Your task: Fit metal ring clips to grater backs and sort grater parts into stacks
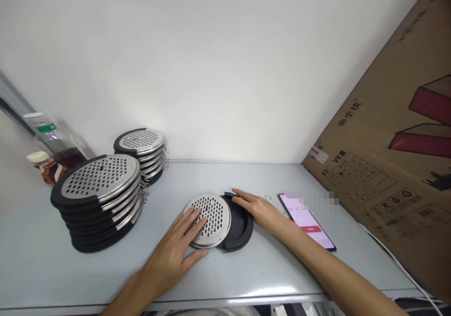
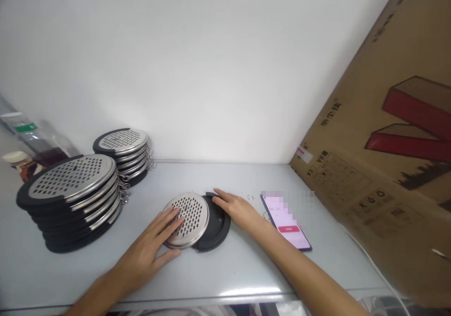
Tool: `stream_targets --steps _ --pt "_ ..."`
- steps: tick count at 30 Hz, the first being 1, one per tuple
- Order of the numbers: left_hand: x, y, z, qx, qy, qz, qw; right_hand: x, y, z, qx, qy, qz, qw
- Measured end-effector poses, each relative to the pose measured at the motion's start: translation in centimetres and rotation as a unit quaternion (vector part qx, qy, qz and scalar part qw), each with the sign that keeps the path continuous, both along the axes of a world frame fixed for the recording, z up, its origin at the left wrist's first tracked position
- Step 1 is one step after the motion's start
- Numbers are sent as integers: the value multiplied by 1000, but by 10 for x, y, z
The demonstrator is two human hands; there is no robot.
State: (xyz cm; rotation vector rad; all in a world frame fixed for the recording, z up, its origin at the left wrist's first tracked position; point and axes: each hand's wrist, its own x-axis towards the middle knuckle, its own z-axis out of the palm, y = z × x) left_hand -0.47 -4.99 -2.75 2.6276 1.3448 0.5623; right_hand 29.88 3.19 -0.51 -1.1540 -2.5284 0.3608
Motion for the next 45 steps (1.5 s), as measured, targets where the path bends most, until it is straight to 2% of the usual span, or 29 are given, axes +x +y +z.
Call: stream_targets --steps 4,8,10,14,16,18,22,27,31,36,42,45 --pt "-1 -3 7 -23 -60 20 998 -2 4 -1 18 39 -30 999" --pt "-2 -1 3 -13 -113 77 990 -1 7 -3 -5 116 -26 993" --pt "-2 2 -1 -24 -117 115 986 -1 5 -1 -32 155 -39 987" --pt "-1 6 -5 -67 -105 158 980 1 -7 5 -149 196 -62 967" --pt "-1 6 -4 -72 -101 152 981 3 -15 6 -181 187 -19 965" --pt "-1 6 -4 -70 -98 142 982 3 -21 4 -178 174 25 968" --pt "-2 6 -5 -59 -98 124 986 -2 -22 -5 -169 175 49 969" --pt "-4 7 -5 -36 -104 107 988 -12 -28 -9 -162 147 31 975" --pt "-7 4 -1 -40 -89 74 993 -17 -54 -8 -156 132 9 979" --pt "-12 1 4 -62 -82 24 994 -23 -83 -17 -177 176 -65 966" --pt "-16 3 1 -68 -83 23 994 -24 -83 -26 -143 201 -83 965" --pt "-17 4 2 -73 -85 23 993 -22 -83 -27 -149 213 -98 961"
